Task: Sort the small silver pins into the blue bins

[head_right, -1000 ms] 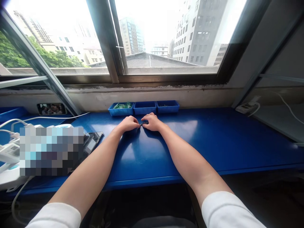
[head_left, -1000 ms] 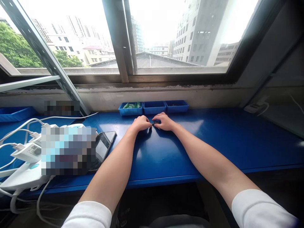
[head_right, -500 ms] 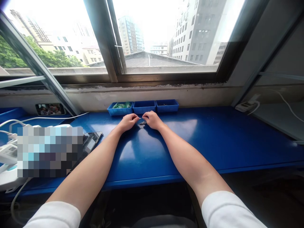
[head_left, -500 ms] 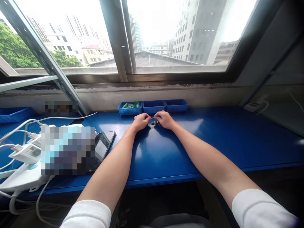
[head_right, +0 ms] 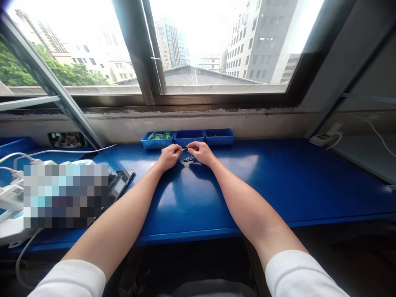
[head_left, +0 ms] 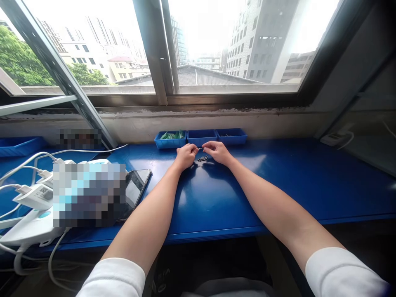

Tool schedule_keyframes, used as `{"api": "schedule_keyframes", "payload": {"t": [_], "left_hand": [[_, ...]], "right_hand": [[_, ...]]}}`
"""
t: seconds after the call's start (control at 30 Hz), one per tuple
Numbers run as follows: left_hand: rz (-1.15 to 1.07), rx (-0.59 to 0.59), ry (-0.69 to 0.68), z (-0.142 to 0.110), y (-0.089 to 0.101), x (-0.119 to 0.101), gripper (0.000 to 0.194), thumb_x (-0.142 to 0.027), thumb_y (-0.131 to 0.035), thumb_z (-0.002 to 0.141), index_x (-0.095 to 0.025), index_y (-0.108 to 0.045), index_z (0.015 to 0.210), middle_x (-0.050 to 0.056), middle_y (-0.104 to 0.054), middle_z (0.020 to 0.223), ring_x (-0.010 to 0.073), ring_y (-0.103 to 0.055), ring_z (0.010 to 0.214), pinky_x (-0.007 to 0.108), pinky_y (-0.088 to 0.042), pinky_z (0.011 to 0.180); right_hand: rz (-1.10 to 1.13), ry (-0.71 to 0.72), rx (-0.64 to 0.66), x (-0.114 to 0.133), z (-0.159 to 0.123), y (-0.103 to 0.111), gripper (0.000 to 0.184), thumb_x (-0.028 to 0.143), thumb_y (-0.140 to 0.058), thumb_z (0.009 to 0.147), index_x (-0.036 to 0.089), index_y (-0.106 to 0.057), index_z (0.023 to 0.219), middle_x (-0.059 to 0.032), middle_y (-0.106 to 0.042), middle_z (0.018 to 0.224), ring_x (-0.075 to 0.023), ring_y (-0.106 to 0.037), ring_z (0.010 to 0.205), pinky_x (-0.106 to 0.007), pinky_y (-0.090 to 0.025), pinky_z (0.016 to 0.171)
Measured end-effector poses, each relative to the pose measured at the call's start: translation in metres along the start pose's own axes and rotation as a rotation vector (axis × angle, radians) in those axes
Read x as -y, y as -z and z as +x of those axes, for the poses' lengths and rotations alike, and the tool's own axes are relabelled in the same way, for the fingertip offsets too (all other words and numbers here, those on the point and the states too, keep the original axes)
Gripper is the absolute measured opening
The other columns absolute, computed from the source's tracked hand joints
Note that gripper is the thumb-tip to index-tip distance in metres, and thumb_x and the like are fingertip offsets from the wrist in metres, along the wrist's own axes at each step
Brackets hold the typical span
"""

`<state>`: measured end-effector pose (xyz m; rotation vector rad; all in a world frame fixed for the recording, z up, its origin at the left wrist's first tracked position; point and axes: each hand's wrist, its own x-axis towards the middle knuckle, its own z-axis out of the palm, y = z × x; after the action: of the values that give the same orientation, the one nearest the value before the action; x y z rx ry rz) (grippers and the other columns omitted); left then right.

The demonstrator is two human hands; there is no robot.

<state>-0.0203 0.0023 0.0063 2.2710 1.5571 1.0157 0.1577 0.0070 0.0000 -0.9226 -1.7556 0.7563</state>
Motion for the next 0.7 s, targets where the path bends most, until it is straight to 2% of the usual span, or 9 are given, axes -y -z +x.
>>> {"api": "schedule_keyframes", "payload": {"t": [0.1, 0.2, 0.3, 0.37, 0.43, 0.57, 0.63, 0.7], "left_hand": [[0.027, 0.017, 0.022, 0.0, 0.0, -0.001, 0.022, -0.033, -0.046, 0.089, -0.021, -0.064, 0.084, 0.002, -0.065, 0.092, 0.0192, -0.058, 0.092, 0.036, -0.036, 0.088], [0.066, 0.015, 0.051, 0.001, -0.001, -0.002, 0.026, -0.041, -0.047, 0.088, -0.022, -0.064, 0.09, 0.004, -0.066, 0.096, 0.0221, -0.058, 0.098, 0.038, -0.035, 0.089], [0.097, 0.042, 0.042, 0.0, -0.002, -0.002, 0.03, -0.045, -0.049, 0.086, -0.021, -0.066, 0.092, 0.005, -0.065, 0.1, 0.0238, -0.057, 0.1, 0.039, -0.036, 0.09], [0.115, 0.067, 0.021, -0.002, -0.003, -0.002, 0.032, -0.047, -0.052, 0.084, -0.021, -0.067, 0.091, 0.005, -0.065, 0.101, 0.0246, -0.057, 0.101, 0.039, -0.036, 0.091], [0.124, 0.095, -0.003, -0.004, -0.004, -0.002, 0.035, -0.052, -0.055, 0.079, -0.022, -0.069, 0.092, 0.005, -0.064, 0.103, 0.0256, -0.056, 0.102, 0.04, -0.035, 0.092], [0.145, 0.146, -0.065, -0.007, -0.003, -0.003, 0.049, -0.061, -0.063, 0.068, -0.024, -0.068, 0.099, 0.006, -0.062, 0.107, 0.0296, -0.05, 0.11, 0.042, -0.034, 0.095], [0.162, 0.16, -0.082, -0.008, -0.002, -0.004, 0.055, -0.063, -0.065, 0.064, -0.024, -0.068, 0.103, 0.007, -0.061, 0.109, 0.0315, -0.046, 0.114, 0.043, -0.034, 0.096], [0.179, 0.173, -0.08, -0.008, -0.002, -0.004, 0.058, -0.064, -0.066, 0.062, -0.023, -0.068, 0.104, 0.008, -0.061, 0.11, 0.0323, -0.045, 0.115, 0.043, -0.034, 0.096]], "right_hand": [[0.117, -0.067, 0.002, -0.001, 0.001, 0.003, 0.022, 0.03, -0.066, 0.072, 0.016, -0.069, 0.088, -0.0054, -0.072, 0.085, -0.0188, -0.067, 0.083, -0.032, -0.051, 0.081], [0.089, -0.095, -0.111, -0.004, 0.003, 0.008, 0.026, 0.03, -0.063, 0.073, 0.016, -0.069, 0.094, -0.0062, -0.072, 0.092, -0.0196, -0.066, 0.089, -0.033, -0.05, 0.087], [-0.267, -0.078, -0.3, -0.008, 0.005, 0.016, 0.038, 0.027, -0.059, 0.075, 0.018, -0.065, 0.112, -0.0066, -0.069, 0.107, -0.0229, -0.058, 0.105, -0.04, -0.043, 0.097], [-0.537, -0.098, -0.356, -0.012, 0.006, 0.022, 0.05, 0.029, -0.057, 0.076, 0.02, -0.057, 0.125, -0.0073, -0.063, 0.121, -0.0283, -0.047, 0.117, -0.048, -0.036, 0.101], [-0.696, -0.173, -0.328, -0.017, 0.007, 0.027, 0.061, 0.035, -0.057, 0.077, 0.022, -0.046, 0.135, -0.0075, -0.05, 0.138, -0.0333, -0.039, 0.121, -0.055, -0.033, 0.099], [-0.785, -0.363, -0.198, -0.028, 0.01, 0.027, 0.079, 0.047, -0.062, 0.072, 0.025, -0.033, 0.143, -0.0075, -0.012, 0.157, -0.0409, -0.033, 0.123, -0.06, -0.032, 0.095], [-0.789, -0.376, -0.19, -0.031, 0.01, 0.025, 0.081, 0.05, -0.062, 0.072, 0.025, -0.032, 0.143, -0.0084, -0.004, 0.157, -0.0426, -0.031, 0.124, -0.061, -0.03, 0.096], [-0.777, -0.318, -0.218, -0.03, 0.009, 0.022, 0.077, 0.049, -0.06, 0.075, 0.024, -0.034, 0.142, -0.0107, -0.006, 0.157, -0.0422, -0.031, 0.125, -0.061, -0.03, 0.097]]}}
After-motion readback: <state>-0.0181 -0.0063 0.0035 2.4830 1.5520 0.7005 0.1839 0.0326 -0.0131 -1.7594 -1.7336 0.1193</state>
